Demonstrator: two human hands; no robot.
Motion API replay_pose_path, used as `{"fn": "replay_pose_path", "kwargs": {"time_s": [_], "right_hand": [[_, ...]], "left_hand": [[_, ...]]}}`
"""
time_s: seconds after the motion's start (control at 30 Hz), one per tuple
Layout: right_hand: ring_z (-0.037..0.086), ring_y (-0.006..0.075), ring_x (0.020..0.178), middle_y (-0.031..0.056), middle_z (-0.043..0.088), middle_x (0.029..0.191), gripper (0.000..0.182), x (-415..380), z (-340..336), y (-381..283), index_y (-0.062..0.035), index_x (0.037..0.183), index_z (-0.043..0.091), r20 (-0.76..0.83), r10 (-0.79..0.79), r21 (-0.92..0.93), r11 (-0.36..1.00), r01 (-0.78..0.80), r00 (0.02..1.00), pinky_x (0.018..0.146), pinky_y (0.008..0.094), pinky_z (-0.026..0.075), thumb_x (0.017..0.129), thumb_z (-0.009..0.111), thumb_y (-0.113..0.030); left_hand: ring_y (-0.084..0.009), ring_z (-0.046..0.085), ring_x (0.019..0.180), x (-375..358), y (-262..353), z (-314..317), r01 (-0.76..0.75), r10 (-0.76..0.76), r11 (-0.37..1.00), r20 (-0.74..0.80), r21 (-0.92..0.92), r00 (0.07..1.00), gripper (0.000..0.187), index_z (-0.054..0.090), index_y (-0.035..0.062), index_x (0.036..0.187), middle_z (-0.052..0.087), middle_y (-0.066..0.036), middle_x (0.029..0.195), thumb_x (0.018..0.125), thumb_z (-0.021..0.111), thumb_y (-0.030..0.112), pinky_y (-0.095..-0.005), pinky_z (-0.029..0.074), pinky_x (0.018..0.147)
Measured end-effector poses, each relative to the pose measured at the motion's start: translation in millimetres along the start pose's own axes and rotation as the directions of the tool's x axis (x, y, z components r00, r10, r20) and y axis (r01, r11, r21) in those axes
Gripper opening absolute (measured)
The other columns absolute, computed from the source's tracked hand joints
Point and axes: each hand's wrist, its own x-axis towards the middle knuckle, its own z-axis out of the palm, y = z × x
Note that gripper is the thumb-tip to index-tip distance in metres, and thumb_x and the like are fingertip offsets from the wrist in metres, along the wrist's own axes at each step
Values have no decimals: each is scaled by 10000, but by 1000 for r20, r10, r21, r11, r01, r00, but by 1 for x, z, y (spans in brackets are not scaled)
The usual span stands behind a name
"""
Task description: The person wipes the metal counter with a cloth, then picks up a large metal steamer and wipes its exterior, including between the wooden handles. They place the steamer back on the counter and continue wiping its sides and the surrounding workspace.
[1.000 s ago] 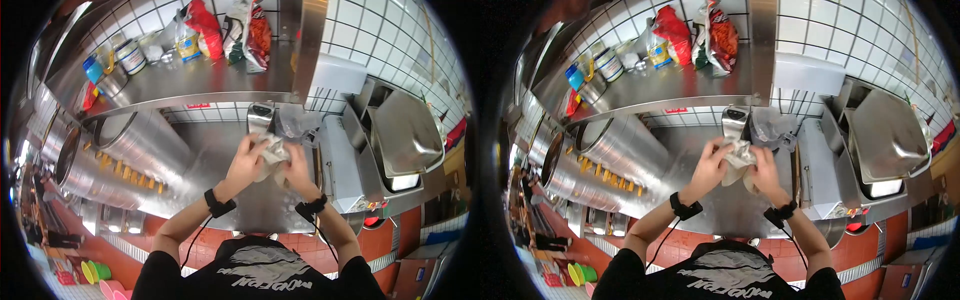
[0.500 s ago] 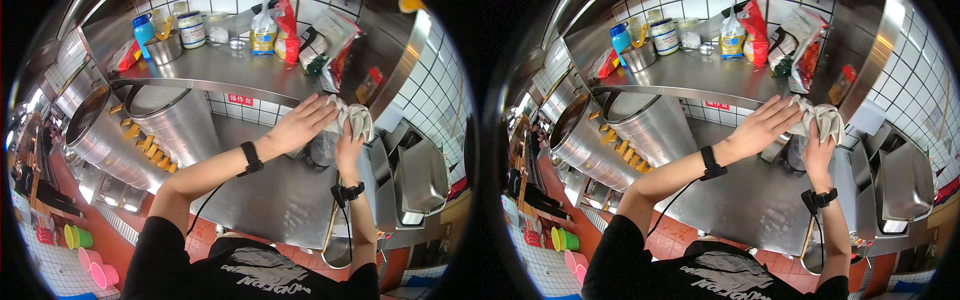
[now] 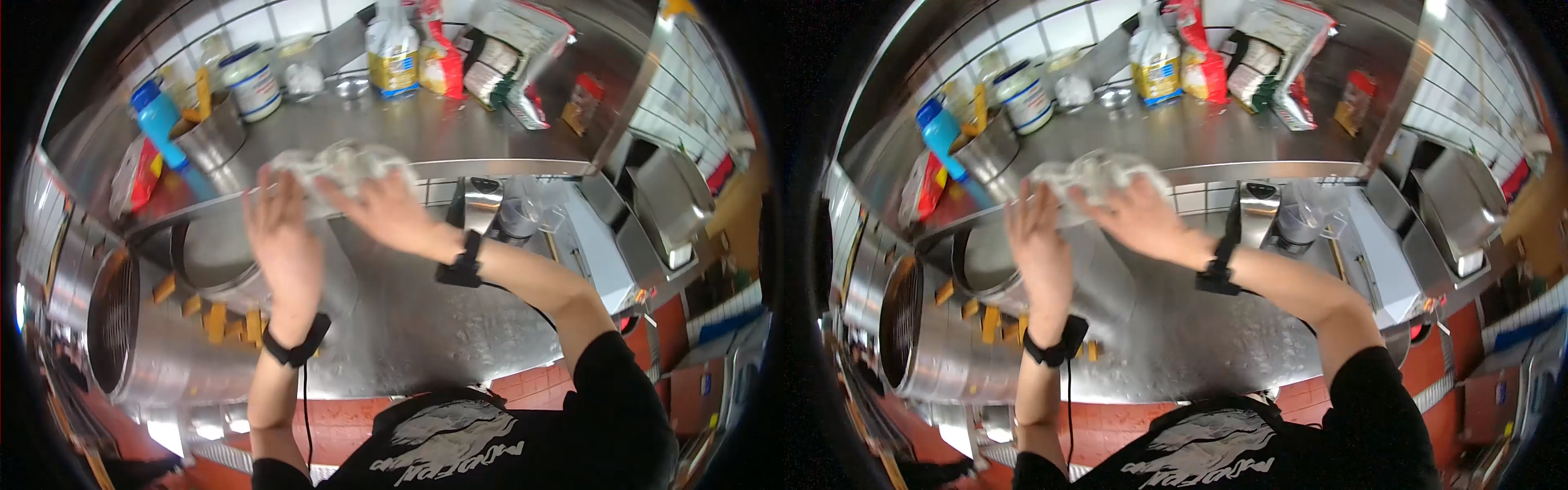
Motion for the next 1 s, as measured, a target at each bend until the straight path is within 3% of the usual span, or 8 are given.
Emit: {"fn": "replay_pose_path", "kwargs": {"time_s": [0.07,0.17,0.27,0.4,0.53,0.7,0.87,1.0], "right_hand": [[575,271,1050,117,583,1203,751,27,16,-21,-147,1486,394,-112,-49,138,988,65,992,840,481,475,762,592,-173],[492,267,1177,72,567,1225,394,67,21,-49,-112,1145,653,-164,-66,278,954,110,984,974,406,412,768,598,-214],[487,282,1182,74,561,1227,372,78,5,-48,-88,1123,651,-184,-47,160,984,77,982,983,408,411,777,599,-214],[495,298,1180,100,540,1249,399,48,-9,-10,-70,1159,627,-98,-9,257,966,34,995,984,399,417,785,606,-206],[529,329,1152,171,534,1231,429,2,-43,53,-64,1228,577,36,8,202,979,-15,999,965,421,441,815,572,-178],[563,366,1086,228,555,1155,555,-67,-90,130,29,1289,471,188,114,200,968,-152,976,950,441,452,767,603,-107],[585,334,1040,219,592,1075,504,-132,-162,196,95,1181,513,332,268,18,957,-290,905,929,413,460,694,597,-4],[584,331,1014,216,586,1053,488,-156,-171,214,94,1168,514,216,237,-3,970,-242,947,914,400,465,693,584,5]], "left_hand": [[-342,373,1387,-6,-28,-4,33,-33,999,0,43,999,526,592,-47,1226,561,-166,1341,704,540,-92,-504,251,1158],[-400,382,1336,-14,-55,-1,106,-108,988,12,109,994,572,474,-42,1331,431,-201,1447,764,547,-68,-516,317,1072],[-407,396,1304,-12,-51,14,145,-145,986,0,86,989,535,439,12,1360,410,-195,1458,834,530,-30,-511,338,1053],[-408,409,1287,2,-14,20,145,-150,982,28,117,988,521,451,16,1346,425,-190,1444,833,526,-32,-515,346,1045],[-409,434,1249,29,45,31,-42,42,999,32,11,999,586,437,-5,1359,465,-194,1407,781,504,-70,-505,345,1050],[-398,461,1223,66,134,45,-254,350,845,127,-471,928,744,365,23,1448,502,-235,1325,725,511,-75,-472,343,1065],[-394,482,1201,84,243,69,-413,530,680,17,-605,848,736,307,31,1490,514,-242,1306,795,546,-10,-465,380,1037],[-385,509,1189,98,284,84,-454,561,655,-14,-605,828,671,340,37,1473,519,-225,1330,839,558,15,-433,411,1015]]}}
